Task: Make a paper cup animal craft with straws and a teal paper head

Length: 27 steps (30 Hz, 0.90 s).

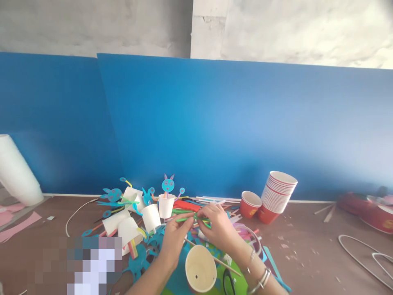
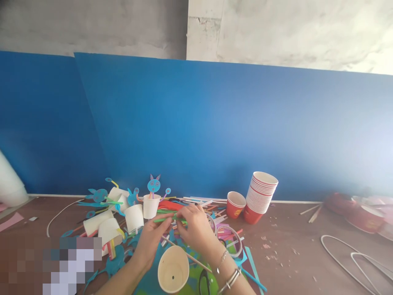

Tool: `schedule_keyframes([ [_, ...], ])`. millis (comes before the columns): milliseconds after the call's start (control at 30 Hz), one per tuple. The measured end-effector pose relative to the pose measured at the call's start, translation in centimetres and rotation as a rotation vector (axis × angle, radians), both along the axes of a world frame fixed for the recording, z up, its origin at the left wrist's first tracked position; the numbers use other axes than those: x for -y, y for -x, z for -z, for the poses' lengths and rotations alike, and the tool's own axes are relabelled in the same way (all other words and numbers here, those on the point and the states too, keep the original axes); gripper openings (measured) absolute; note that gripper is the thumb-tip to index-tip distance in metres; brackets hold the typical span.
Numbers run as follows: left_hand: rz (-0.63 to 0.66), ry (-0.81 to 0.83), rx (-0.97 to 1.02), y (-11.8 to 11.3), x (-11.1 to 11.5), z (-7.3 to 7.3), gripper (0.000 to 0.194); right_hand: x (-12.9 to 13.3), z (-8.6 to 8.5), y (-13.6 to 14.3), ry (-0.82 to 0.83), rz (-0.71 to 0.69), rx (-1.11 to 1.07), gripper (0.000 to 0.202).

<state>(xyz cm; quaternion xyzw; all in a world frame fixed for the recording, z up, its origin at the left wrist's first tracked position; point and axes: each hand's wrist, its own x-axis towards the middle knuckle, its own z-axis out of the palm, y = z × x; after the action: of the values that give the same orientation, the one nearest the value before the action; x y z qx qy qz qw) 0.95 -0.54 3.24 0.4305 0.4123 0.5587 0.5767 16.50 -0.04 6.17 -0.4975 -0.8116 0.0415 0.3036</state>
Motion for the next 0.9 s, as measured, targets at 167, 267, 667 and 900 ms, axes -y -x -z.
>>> schedule_keyframes([
  [167, -0.04, 0.052, 0.088, -0.8, -0.8, 0.7, 0.042, 0.9, 0.8, -0.4, -0.057, 0.002, -0.066, 0.01],
  [267, -0.032, 0.069, 0.079, -0.7, -1.1, 1.4, 0.043, 0.8, 1.0, -0.7, -0.062, -0.022, -0.07, 0.011],
  [667, -0.048, 0.103, 0.244, -1.2, -0.5, 1.4, 0.04, 0.2, 2.5, -0.4, -0.138, -0.106, -0.301, 0.013],
  [900, 0.006, 0.053, 0.226, -1.6, -0.3, 2.0, 0.034, 0.4, 2.3, -0.1, -0.142, -0.096, -0.342, 0.013],
])
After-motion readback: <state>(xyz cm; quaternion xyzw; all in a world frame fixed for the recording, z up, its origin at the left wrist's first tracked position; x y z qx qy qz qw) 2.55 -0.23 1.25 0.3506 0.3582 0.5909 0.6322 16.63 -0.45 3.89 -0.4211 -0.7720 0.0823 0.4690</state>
